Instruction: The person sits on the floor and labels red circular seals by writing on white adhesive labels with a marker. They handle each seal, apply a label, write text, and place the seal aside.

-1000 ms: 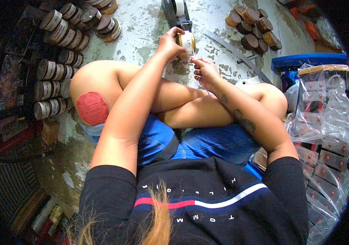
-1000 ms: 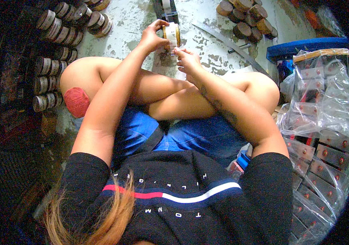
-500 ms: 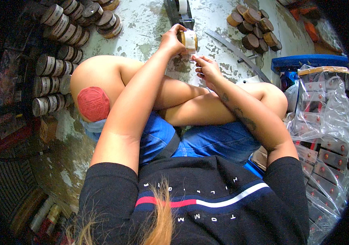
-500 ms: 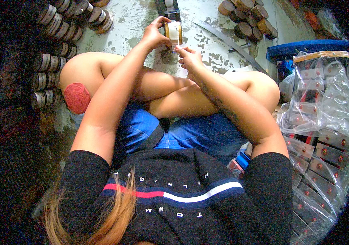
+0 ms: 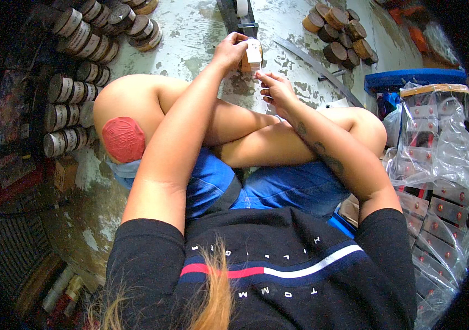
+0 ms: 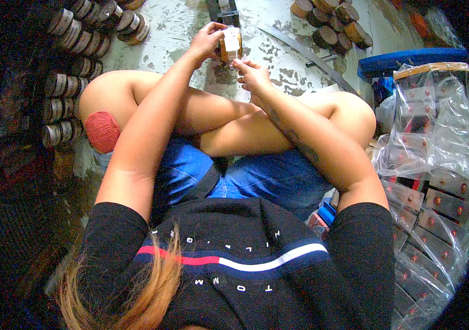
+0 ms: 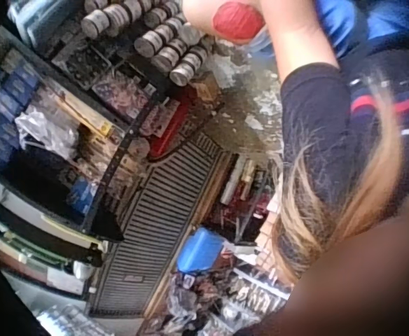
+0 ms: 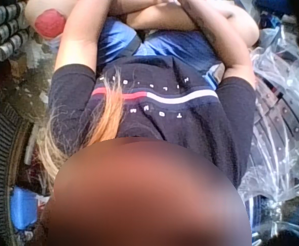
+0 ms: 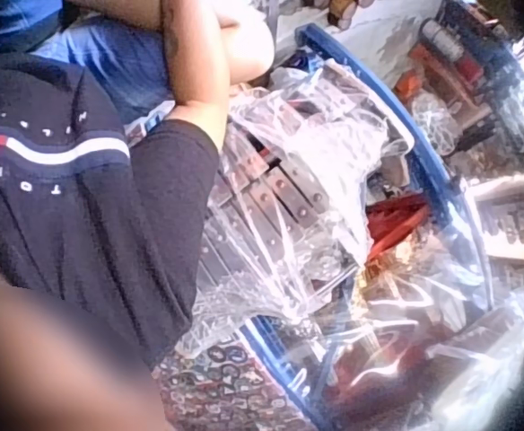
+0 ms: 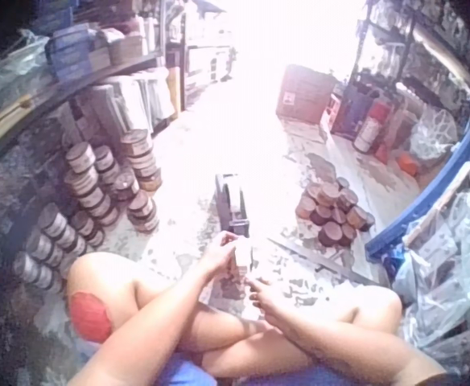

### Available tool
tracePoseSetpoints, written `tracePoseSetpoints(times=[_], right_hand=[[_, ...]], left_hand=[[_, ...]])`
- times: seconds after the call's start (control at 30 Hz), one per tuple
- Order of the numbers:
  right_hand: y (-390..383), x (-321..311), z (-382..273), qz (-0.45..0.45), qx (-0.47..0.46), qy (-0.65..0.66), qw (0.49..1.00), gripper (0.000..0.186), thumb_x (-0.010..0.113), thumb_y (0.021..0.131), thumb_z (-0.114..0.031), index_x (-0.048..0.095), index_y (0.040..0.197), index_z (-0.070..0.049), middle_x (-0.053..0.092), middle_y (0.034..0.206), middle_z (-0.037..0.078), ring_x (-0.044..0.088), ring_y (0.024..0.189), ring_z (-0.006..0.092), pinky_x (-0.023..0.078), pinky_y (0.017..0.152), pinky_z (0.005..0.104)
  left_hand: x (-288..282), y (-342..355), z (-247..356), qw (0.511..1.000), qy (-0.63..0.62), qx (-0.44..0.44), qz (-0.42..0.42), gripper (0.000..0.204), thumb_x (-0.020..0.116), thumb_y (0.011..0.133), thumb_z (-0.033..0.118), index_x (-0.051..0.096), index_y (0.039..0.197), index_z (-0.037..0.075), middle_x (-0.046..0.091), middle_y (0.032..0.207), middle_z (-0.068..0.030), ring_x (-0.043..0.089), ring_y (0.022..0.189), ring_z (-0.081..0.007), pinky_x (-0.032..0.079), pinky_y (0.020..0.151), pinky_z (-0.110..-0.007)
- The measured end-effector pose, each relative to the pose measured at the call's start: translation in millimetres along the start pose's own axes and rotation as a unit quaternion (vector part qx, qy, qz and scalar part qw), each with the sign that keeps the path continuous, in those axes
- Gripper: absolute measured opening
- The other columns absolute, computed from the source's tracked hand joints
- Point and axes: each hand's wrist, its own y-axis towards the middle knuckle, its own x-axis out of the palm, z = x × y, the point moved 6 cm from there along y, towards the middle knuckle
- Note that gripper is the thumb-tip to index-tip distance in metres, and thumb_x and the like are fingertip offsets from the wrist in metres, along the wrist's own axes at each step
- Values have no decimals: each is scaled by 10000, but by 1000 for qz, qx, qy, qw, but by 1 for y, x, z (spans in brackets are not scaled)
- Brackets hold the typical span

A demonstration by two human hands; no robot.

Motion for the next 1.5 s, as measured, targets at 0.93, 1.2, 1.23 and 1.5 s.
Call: tracePoseSetpoints(times=[0.93,1.2,1.23,1.5], right_hand=[[78,-21,-1,47,-65,-398,914,222,726,774,-346,721,843,-135,609,649,7,559,613,80,455,572,263],[66,3,-53,41,-349,-674,649,434,776,653,-464,699,920,-131,687,871,121,665,845,289,514,781,408],[71,2,-51,42,-325,-673,663,470,781,642,-473,690,952,-132,685,897,118,660,868,288,511,789,408],[97,-23,-48,-54,-144,-575,804,1087,913,357,-507,503,1226,-1,631,1088,169,595,1028,305,481,902,396]], left_hand=[[-3,-21,30,944,309,111,43,1020,874,448,290,299,1257,56,649,1042,-205,631,1001,-355,501,888,-393],[1,-21,26,934,338,109,33,1151,890,442,233,186,1336,54,632,1053,-230,620,1010,-383,504,896,-406],[2,-21,24,936,335,108,30,1169,894,441,240,172,1342,53,614,1086,-228,609,1033,-378,499,906,-401],[10,-24,16,931,329,132,91,1281,927,390,317,168,1393,74,535,1220,-204,540,1150,-339,463,980,-385]])
